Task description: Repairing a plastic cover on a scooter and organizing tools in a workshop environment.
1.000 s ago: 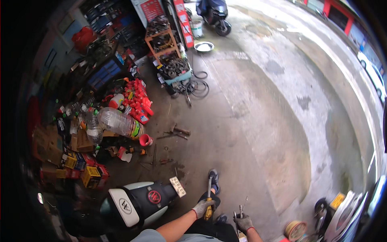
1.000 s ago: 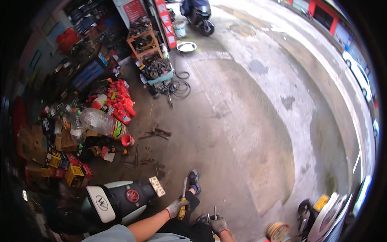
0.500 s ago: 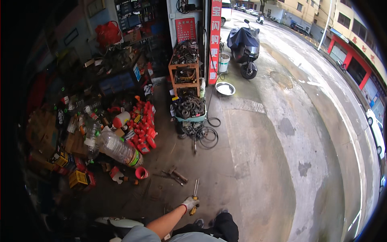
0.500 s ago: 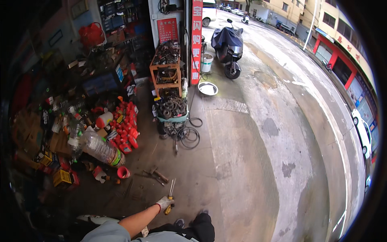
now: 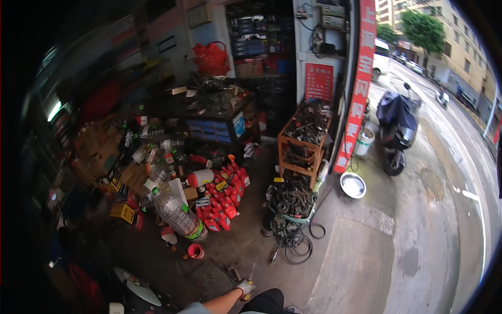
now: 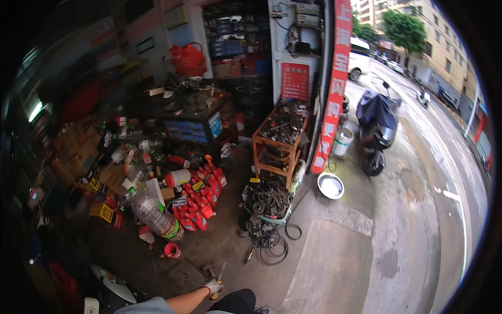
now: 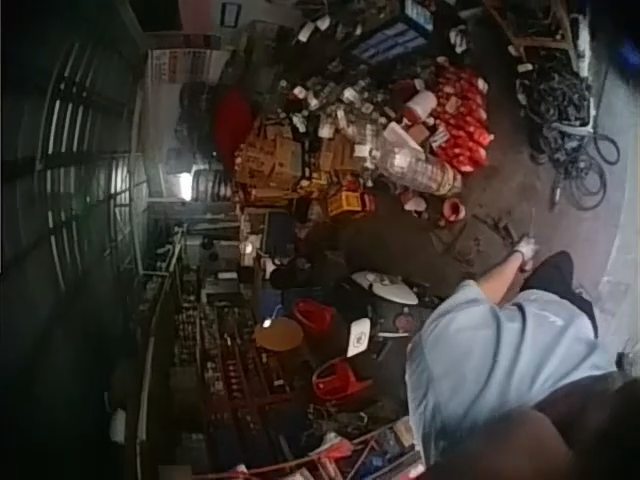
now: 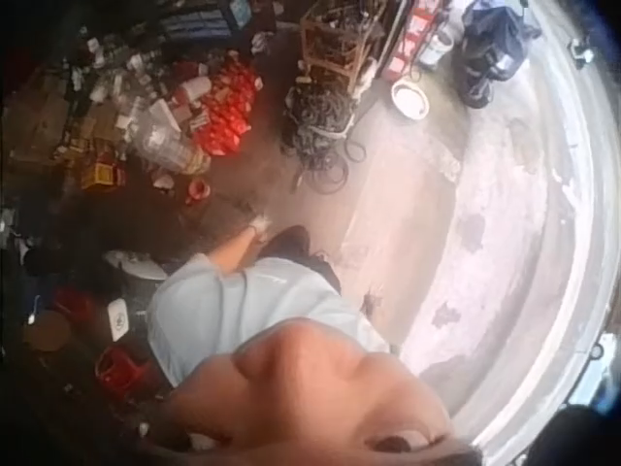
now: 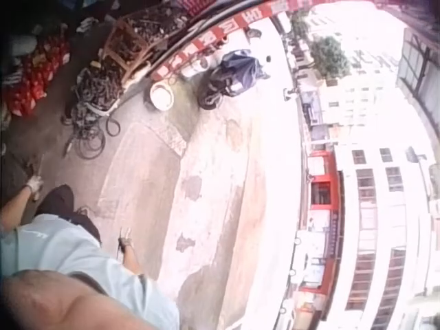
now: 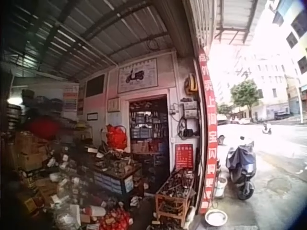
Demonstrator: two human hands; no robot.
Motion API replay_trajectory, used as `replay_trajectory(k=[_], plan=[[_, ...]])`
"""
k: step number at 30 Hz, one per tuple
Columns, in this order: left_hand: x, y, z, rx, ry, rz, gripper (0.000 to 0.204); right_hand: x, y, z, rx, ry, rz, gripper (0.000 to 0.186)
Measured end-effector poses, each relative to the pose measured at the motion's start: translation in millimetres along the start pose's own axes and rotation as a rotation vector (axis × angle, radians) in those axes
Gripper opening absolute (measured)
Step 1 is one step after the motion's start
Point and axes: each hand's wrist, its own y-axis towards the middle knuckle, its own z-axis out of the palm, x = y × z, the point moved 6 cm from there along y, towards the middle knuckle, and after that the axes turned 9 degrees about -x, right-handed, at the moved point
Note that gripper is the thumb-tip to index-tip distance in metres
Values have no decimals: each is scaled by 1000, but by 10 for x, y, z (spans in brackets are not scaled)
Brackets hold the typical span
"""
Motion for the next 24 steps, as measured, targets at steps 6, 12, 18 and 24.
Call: replay_trajectory(k=[6,12,18,24], plan=[[-485,815,-138,-40,-95,-152,27,264,2308,-1207,-214,446,241,34],[-2105,1441,-550,-237,-70,-164,44,1553,3204,-2096,-124,499,357,16],[-4334,2061,-1237,-410,-82,103,64,1706,4053,-2390,23,256,304,16],[-6148,3156,-2070,-883,-39,620,67,1687,5316,-2447,240,96,380,28]])
